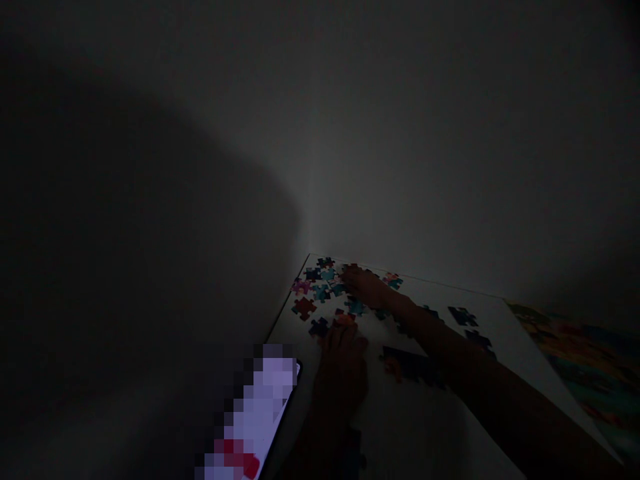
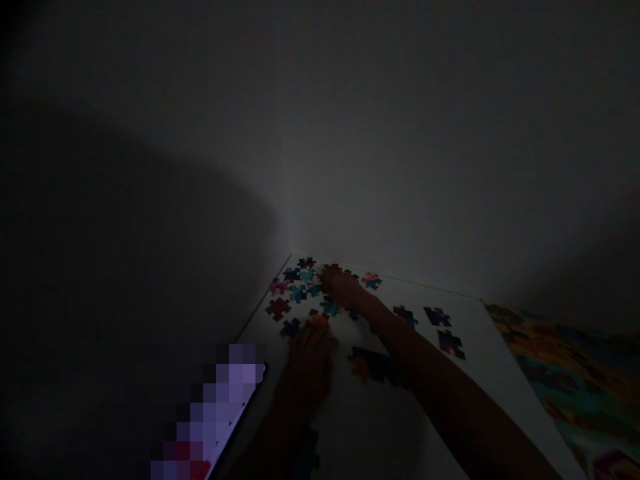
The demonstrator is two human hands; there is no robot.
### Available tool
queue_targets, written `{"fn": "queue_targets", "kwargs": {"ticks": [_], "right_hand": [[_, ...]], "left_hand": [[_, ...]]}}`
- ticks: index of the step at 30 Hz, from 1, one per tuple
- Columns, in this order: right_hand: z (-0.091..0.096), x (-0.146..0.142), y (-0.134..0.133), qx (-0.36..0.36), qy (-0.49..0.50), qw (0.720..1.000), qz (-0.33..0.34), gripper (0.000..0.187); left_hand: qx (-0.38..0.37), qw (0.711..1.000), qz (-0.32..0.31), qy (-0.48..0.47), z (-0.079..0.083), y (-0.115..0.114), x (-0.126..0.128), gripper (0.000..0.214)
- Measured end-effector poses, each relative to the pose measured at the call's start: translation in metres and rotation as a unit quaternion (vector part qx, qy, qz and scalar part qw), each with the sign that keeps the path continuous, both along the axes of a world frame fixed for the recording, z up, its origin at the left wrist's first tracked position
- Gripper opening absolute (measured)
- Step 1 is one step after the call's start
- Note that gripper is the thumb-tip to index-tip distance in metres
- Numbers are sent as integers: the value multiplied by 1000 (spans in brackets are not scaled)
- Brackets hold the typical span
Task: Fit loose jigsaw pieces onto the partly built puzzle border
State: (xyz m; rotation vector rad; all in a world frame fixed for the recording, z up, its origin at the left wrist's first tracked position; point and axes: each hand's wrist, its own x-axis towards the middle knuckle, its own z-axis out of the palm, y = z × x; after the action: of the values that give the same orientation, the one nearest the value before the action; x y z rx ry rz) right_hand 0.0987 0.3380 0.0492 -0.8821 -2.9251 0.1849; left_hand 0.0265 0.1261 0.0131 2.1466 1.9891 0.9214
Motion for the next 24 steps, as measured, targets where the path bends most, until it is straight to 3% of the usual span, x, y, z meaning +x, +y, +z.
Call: {"fn": "queue_targets", "kwargs": {"ticks": [8,16,20,24], "right_hand": [[-6,26,-18,0,54,999,7,34],[0,62,-48,-26,82,996,-6,39],[0,102,-59,-33,100,992,-63,40],[-10,168,-62,-38,118,983,-132,43]], "left_hand": [[10,1000,0,4,4,0,-1,38],[16,1000,-1,-4,1,1,-2,39],[12,1000,-3,-12,0,1,-3,38],[18,1000,-2,-17,0,0,-3,36]]}}
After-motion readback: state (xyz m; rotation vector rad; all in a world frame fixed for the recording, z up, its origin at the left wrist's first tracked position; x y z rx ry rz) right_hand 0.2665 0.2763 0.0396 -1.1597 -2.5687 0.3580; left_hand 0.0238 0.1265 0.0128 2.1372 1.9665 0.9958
